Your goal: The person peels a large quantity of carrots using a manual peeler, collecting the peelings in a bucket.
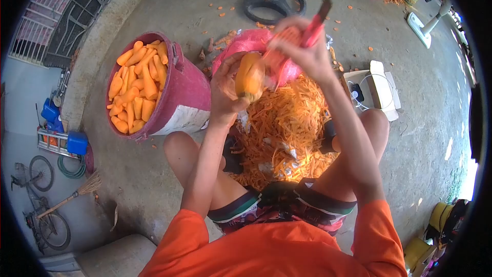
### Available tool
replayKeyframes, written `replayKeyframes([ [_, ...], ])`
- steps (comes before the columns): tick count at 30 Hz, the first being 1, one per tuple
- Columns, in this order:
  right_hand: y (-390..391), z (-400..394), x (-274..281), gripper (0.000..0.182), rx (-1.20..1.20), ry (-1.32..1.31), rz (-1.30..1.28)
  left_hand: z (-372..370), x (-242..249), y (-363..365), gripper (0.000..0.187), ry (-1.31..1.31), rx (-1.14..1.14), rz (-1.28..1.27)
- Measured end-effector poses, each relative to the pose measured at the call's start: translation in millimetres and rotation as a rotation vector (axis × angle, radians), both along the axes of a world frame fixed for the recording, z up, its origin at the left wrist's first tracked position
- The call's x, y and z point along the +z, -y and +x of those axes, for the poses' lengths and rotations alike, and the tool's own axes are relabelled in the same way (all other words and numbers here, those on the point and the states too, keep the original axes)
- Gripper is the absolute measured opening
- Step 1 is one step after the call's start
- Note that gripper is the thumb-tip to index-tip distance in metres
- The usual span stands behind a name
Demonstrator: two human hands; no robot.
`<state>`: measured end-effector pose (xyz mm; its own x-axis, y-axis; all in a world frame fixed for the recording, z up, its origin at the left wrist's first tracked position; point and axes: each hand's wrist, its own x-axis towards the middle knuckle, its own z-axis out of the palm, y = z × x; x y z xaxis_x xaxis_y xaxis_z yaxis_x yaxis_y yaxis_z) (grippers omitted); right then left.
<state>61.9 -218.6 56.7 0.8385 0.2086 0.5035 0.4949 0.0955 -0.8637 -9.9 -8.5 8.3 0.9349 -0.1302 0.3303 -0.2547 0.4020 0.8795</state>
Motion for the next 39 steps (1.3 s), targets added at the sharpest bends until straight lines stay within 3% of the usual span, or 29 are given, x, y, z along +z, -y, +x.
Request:
replayKeyframes([
  [1,-8,-11,5,0.02,0.117,0.174,-0.023,1,0,1,0.107,-0.001,0.0,-0.003],
  [3,-7,4,-3,0.02,0.087,0.268,-0.076,1,-1,2,0.109,0.052,-0.025,0.041],
  [5,9,34,-26,0.022,-0.09,-0.027,0.022,-6,-6,-4,0.113,0.003,-0.11,0.009],
  [6,16,33,-21,0.021,-0.166,-0.145,-0.07,-10,4,2,0.115,-0.032,-0.088,-0.032],
  [7,10,28,-14,0.021,-0.17,-0.134,-0.065,-8,11,6,0.117,-0.065,-0.071,-0.072],
  [10,-15,-5,-1,0.018,0.079,0.272,0.023,1,2,7,0.118,-0.039,-0.035,-0.018],
  [11,-10,5,-7,0.018,0.079,0.271,0.023,2,-2,4,0.118,-0.026,-0.028,0.012],
  [13,8,34,-26,0.019,-0.096,0.031,-0.039,-4,-4,-3,0.118,-0.032,-0.065,0.029],
  [15,9,33,-20,0.019,-0.09,-0.075,0.024,-5,2,-2,0.12,-0.041,-0.054,-0.039],
  [17,-8,0,-1,0.019,0.076,0.084,0.134,-2,-3,0,0.121,-0.066,-0.02,-0.048],
  [18,-14,-4,3,0.018,0.015,0.381,-0.039,1,-4,-1,0.12,-0.073,-0.044,-0.061],
  [19,-10,1,1,0.018,0.017,0.381,-0.041,3,-5,-2,0.12,-0.08,-0.065,-0.07],
  [21,2,23,-20,0.018,-0.05,-0.002,-0.026,0,-9,-5,0.117,-0.077,-0.087,-0.049],
  [23,6,41,-35,0.018,-0.142,0.06,-0.039,1,-8,-6,0.115,-0.06,-0.112,-0.026],
  [25,3,16,-14,0.018,0.061,-0.114,0.133,2,-7,-2,0.11,-0.071,-0.066,-0.004],
  [26,-4,0,1,0.018,0.036,0.127,-0.008,4,-4,-2,0.107,-0.061,-0.05,0.042],
  [27,-6,-12,10,0.017,0.092,0.169,-0.066,9,-5,-2,0.107,-0.059,-0.052,0.037],
  [30,5,16,-15,0.016,0.058,0.134,-0.123,8,-12,-6,0.108,-0.002,-0.08,0.045],
  [32,12,34,-26,0.016,-0.081,-0.106,-0.017,3,-9,-3,0.108,-0.013,-0.082,0.02],
  [35,-3,5,-3,0.016,0.085,0.009,0.111,7,-9,4,0.109,-0.003,-0.054,-0.004],
  [36,-6,-6,8,0.017,-0.002,0.32,-0.098,8,-8,6,0.109,-0.008,-0.04,-0.006],
  [39,4,15,-8,0.017,-0.005,0.2,-0.09,1,-12,0,0.108,-0.007,-0.061,0.004],
])
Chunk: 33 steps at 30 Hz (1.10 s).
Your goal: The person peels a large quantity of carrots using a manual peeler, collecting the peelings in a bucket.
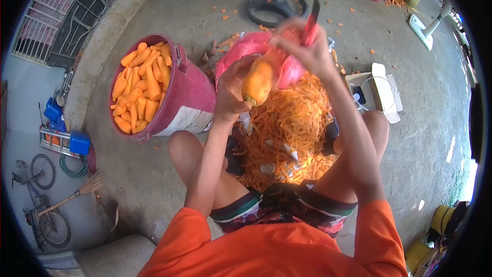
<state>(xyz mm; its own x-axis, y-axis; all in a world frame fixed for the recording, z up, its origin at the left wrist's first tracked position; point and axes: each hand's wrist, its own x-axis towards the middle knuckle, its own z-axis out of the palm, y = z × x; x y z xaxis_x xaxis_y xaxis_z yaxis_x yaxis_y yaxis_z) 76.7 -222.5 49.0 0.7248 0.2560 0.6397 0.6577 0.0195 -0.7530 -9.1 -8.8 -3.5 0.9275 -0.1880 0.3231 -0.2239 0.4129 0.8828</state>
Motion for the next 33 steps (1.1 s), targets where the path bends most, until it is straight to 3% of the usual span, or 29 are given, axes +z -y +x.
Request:
replayKeyframes([
  [1,7,9,-2,0.017,-0.02,-0.172,0.054,1,1,-2,0.109,0.032,-0.046,0.004],
  [4,10,8,4,0.019,-0.09,-0.195,0.091,8,4,-1,0.107,0.075,-0.106,-0.007],
  [5,5,-4,3,0.02,0.092,-0.282,0.157,9,4,-1,0.106,0.051,-0.064,0.022],
  [6,1,-13,10,0.02,0.09,-0.282,0.153,9,4,0,0.104,0.027,-0.022,0.049],
  [8,-3,-24,18,0.02,0.095,0.001,-0.048,13,5,3,0.102,0.042,-0.006,0.043],
  [10,5,-1,-2,0.019,0.102,-0.06,-0.073,13,3,-2,0.101,0.093,-0.059,0.088],
  [12,9,18,-11,0.02,-0.016,-0.185,0.077,11,1,-3,0.101,0.085,-0.047,0.082],
  [13,15,20,-10,0.019,-0.096,-0.247,0.035,9,3,0,0.101,0.086,-0.063,0.032],
  [16,7,-1,4,0.017,0.001,-0.241,0.152,9,5,2,0.103,0.055,-0.054,-0.023],
  [17,-3,-8,7,0.017,-0.015,0.022,0.07,10,4,3,0.105,0.016,0.002,-0.01],
  [20,-1,-5,4,0.018,-0.015,0.064,-0.005,8,4,-1,0.108,0.009,0.004,-0.007],
  [21,8,12,-11,0.017,-0.058,-0.113,0.045,7,4,-3,0.108,0.047,-0.058,-0.019],
  [24,23,22,-12,0.016,-0.188,-0.228,0.068,6,11,-3,0.108,0.07,-0.133,-0.09],
  [26,7,-1,4,0.017,-0.098,-0.19,0.123,9,10,-6,0.108,0.056,-0.004,0.102],
  [28,-7,-22,17,0.019,0.033,0.054,0.02,12,12,-3,0.107,0.086,-0.007,0.074],
  [30,-2,-14,5,0.02,0.035,0.029,-0.002,6,9,-5,0.106,0.09,-0.014,0.062],
  [33,18,22,-13,0.018,-0.168,-0.228,0.037,2,12,-9,0.109,0.119,-0.093,0.0],
])
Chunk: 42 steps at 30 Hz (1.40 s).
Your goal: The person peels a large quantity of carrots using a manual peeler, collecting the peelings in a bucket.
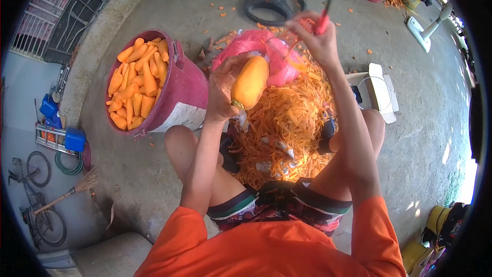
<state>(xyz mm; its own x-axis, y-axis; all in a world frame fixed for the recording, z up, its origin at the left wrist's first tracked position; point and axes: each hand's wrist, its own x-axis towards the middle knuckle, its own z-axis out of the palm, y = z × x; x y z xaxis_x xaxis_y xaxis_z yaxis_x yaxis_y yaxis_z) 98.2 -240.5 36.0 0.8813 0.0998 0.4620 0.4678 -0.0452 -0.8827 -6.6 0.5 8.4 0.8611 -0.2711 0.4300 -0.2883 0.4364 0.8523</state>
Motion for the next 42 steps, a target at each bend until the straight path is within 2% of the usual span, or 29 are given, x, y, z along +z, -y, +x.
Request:
replayKeyframes([
  [1,-2,-2,5,0.018,0.001,0.009,0.002,1,4,2,0.109,0.009,0.001,0.002],
  [3,-11,-22,13,0.018,0.041,-0.027,0.17,-1,9,7,0.124,-0.168,0.159,0.039],
  [4,-21,-34,18,0.019,0.116,0.0,0.162,5,5,6,0.116,-0.106,0.148,-0.026],
  [7,-36,-52,24,0.02,0.087,0.117,0.091,2,5,14,0.115,-0.127,0.149,-0.024],
  [9,-35,-50,22,0.021,0.118,0.034,0.125,0,6,15,0.113,-0.138,0.179,-0.008],
  [12,-34,-48,20,0.021,0.088,0.181,0.01,3,5,12,0.111,-0.157,0.175,0.01],
  [18,-31,-46,26,0.021,0.15,0.18,-0.007,1,15,9,0.109,-0.179,0.103,0.016],
  [20,-31,-43,24,0.022,0.143,0.183,-0.012,0,20,6,0.109,-0.163,0.089,0.125],
  [25,-30,-43,26,0.021,0.191,0.136,-0.018,0,20,3,0.108,-0.171,0.127,0.155],
  [27,-28,-44,30,0.021,0.266,0.265,-0.103,-1,18,-1,0.108,-0.164,0.143,0.185],
  [30,-20,-26,21,0.02,0.193,0.285,-0.121,-3,14,-6,0.107,-0.106,0.066,0.268],
  [31,-13,-15,14,0.02,0.193,0.282,-0.122,-4,13,-6,0.106,-0.057,0.005,0.256],
  [33,-4,4,15,0.019,0.09,-0.017,0.04,-3,13,-5,0.105,0.008,-0.054,0.248],
  [35,-8,-9,19,0.019,0.064,0.043,0.038,-2,13,1,0.106,-0.068,0.034,0.157],
  [37,-30,-37,31,0.019,0.255,0.447,-0.089,5,7,-1,0.109,-0.08,0.058,0.186],
  [38,-34,-43,33,0.018,0.243,0.46,-0.079,6,4,-1,0.11,-0.073,0.056,0.151],
  [39,-31,-36,29,0.018,0.246,0.454,-0.074,3,2,-2,0.111,-0.075,0.054,0.118],
  [41,-14,-10,16,0.017,0.071,0.132,-0.004,-2,5,-2,0.112,-0.058,0.039,0.111],
  [42,-12,-8,23,0.015,0.024,0.091,-0.011,0,8,-1,0.113,-0.023,0.02,0.1],
])
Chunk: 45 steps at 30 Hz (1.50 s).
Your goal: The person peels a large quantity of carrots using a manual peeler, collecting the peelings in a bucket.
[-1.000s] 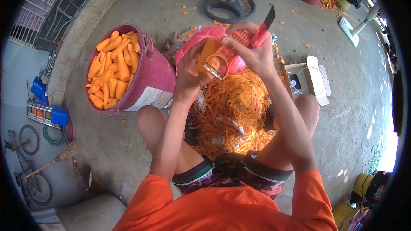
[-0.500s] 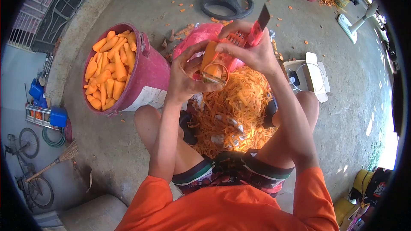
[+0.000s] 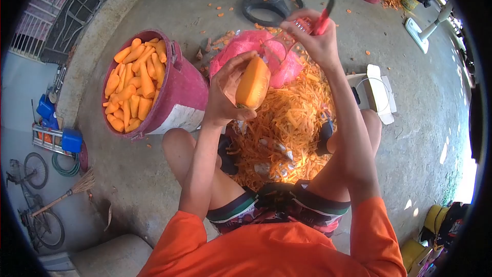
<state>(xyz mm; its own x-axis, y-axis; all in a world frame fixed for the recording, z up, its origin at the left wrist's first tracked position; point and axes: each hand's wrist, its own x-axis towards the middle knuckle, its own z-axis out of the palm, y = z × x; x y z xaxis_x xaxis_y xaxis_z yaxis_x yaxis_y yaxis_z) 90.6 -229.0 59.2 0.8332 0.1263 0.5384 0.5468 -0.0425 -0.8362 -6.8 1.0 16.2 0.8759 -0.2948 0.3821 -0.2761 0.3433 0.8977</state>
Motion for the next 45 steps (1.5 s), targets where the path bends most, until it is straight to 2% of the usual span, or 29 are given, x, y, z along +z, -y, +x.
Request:
replayKeyframes([
  [1,0,-4,3,0.015,-0.004,0.01,0.0,3,2,1,0.113,0.01,-0.004,0.0],
  [3,-10,-28,7,0.014,0.246,-0.035,0.1,3,0,4,0.116,-0.049,0.086,0.003],
  [4,-22,-38,9,0.015,0.233,0.235,0.034,2,-2,10,0.117,-0.084,0.123,-0.062],
  [5,-21,-35,8,0.015,0.236,0.237,0.036,3,-3,10,0.117,-0.082,0.126,-0.061],
  [8,-11,-4,-16,0.019,0.085,0.054,0.038,-2,-1,11,0.12,-0.075,0.142,0.024],
  [9,-10,-6,-10,0.019,0.086,0.062,0.039,-1,-2,11,0.12,-0.067,0.144,0.025],
  [11,-6,-12,0,0.022,0.043,-0.082,0.134,2,-3,13,0.122,-0.096,0.128,-0.017],
  [12,-13,-19,1,0.022,0.154,-0.021,0.153,1,1,15,0.116,-0.09,0.151,-0.036],
  [13,-16,-23,4,0.022,0.153,-0.018,0.151,3,0,16,0.116,-0.088,0.15,-0.038],
  [15,-20,-29,6,0.02,0.127,0.358,-0.084,3,-8,14,0.119,-0.078,0.138,-0.045],
  [16,-16,-19,-2,0.019,0.18,0.117,0.059,1,-10,12,0.119,-0.095,0.139,-0.043],
  [17,-8,-9,-9,0.019,0.181,0.107,0.059,3,-10,7,0.119,-0.045,0.102,-0.021],
  [19,2,0,2,0.018,-0.023,-0.025,0.076,4,-3,10,0.12,0.015,0.061,-0.001],
  [21,-5,-18,6,0.016,0.015,-0.006,0.107,4,3,18,0.125,-0.019,0.179,0.018],
  [23,-19,-37,15,0.015,0.157,0.406,-0.096,9,-5,16,0.126,-0.048,0.184,0.019],
  [25,-17,-29,5,0.015,0.156,0.301,-0.04,5,-4,15,0.125,-0.01,0.178,0.039],
  [27,-7,-6,1,0.016,0.042,-0.019,0.143,-2,-3,15,0.124,-0.032,0.185,0.029],
  [28,-4,-1,2,0.015,-0.023,-0.069,0.135,-1,0,16,0.123,-0.04,0.187,0.018],
  [29,-4,0,-1,0.015,-0.023,-0.057,0.136,3,3,16,0.123,-0.044,0.188,0.009],
  [31,-18,-26,10,0.013,0.1,0.349,-0.025,5,1,16,0.123,-0.037,0.204,0.026],
  [32,-24,-33,12,0.015,0.164,0.391,-0.043,6,-1,15,0.124,-0.029,0.192,0.048],
  [33,-21,-27,8,0.015,0.165,0.385,-0.042,5,-3,13,0.124,-0.027,0.18,0.074],
  [36,-4,-1,1,0.018,0.061,-0.062,0.118,1,-1,11,0.126,-0.031,0.105,0.028],
  [39,-11,-10,-1,0.013,0.095,0.108,0.097,1,0,22,0.127,-0.12,0.144,-0.106],
  [40,-17,-27,14,0.011,0.132,0.333,-0.022,2,2,22,0.121,-0.18,0.116,-0.179],
  [41,-18,-24,12,0.011,0.134,0.333,-0.024,4,1,20,0.121,-0.18,0.118,-0.18],
  [43,-16,-17,0,0.013,0.091,0.161,0.05,3,-3,16,0.122,-0.073,0.074,-0.08],
  [45,-8,-7,1,0.013,0.001,0.1,0.079,-2,-1,16,0.12,-0.097,0.07,-0.078],
])
